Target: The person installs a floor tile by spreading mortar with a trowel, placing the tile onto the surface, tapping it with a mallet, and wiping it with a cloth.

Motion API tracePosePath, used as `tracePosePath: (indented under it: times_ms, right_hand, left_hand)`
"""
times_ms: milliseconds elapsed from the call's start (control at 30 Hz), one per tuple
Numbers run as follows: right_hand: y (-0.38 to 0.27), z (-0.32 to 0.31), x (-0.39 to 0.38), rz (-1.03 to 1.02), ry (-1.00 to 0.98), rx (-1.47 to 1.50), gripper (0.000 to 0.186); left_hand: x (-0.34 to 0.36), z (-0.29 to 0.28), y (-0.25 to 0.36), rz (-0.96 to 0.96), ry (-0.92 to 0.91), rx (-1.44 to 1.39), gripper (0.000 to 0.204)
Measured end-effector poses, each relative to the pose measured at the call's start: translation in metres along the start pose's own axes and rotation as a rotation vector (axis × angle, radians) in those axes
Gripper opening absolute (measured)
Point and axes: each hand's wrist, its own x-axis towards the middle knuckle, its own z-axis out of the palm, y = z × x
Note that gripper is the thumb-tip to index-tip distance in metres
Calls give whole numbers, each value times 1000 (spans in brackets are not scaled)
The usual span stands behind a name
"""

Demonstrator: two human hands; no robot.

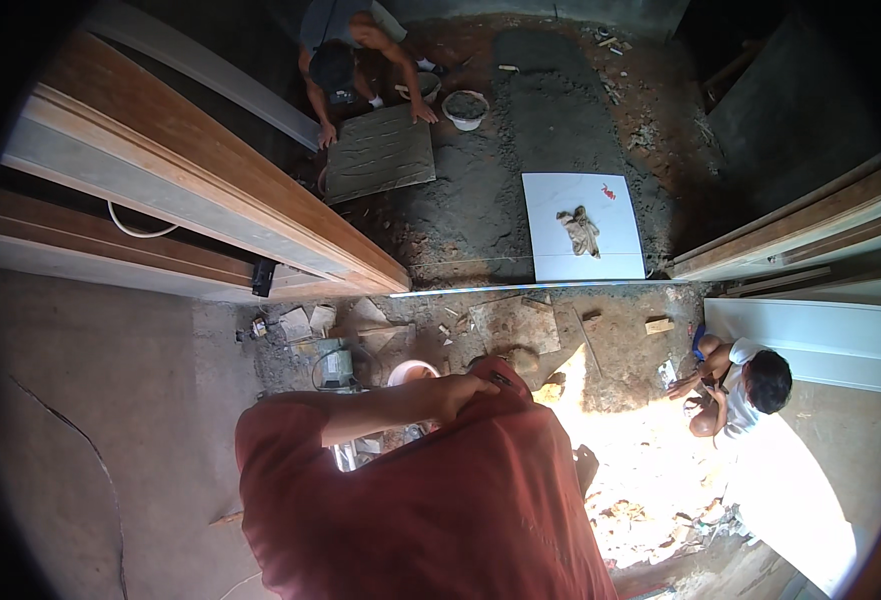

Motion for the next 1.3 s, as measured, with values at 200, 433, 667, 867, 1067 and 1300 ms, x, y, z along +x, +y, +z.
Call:
tracePosePath:
  times_ms: [200, 433, 667, 867, 1067, 1300]
  right_hand:
    - [2, -1, 2, -149, -40, -150, 27]
    - [-12, 2, -4, -153, -28, -104, 27]
    - [-16, 3, -2, -91, -21, -106, 27]
    - [-7, 2, -1, -102, -39, -123, 27]
    - [-2, 2, 4, -75, -64, -76, 27]
    - [1, 3, 7, -84, -60, -10, 29]
  left_hand:
    - [5, -8, -3, 4, -18, -3, 25]
    - [7, -8, -2, 10, -33, 0, 27]
    - [11, -11, -2, 12, -88, 13, 28]
    - [24, -20, -1, 25, -84, -1, 28]
    - [15, -12, -1, 39, -53, -9, 26]
    - [18, -15, 1, 11, -74, -9, 26]
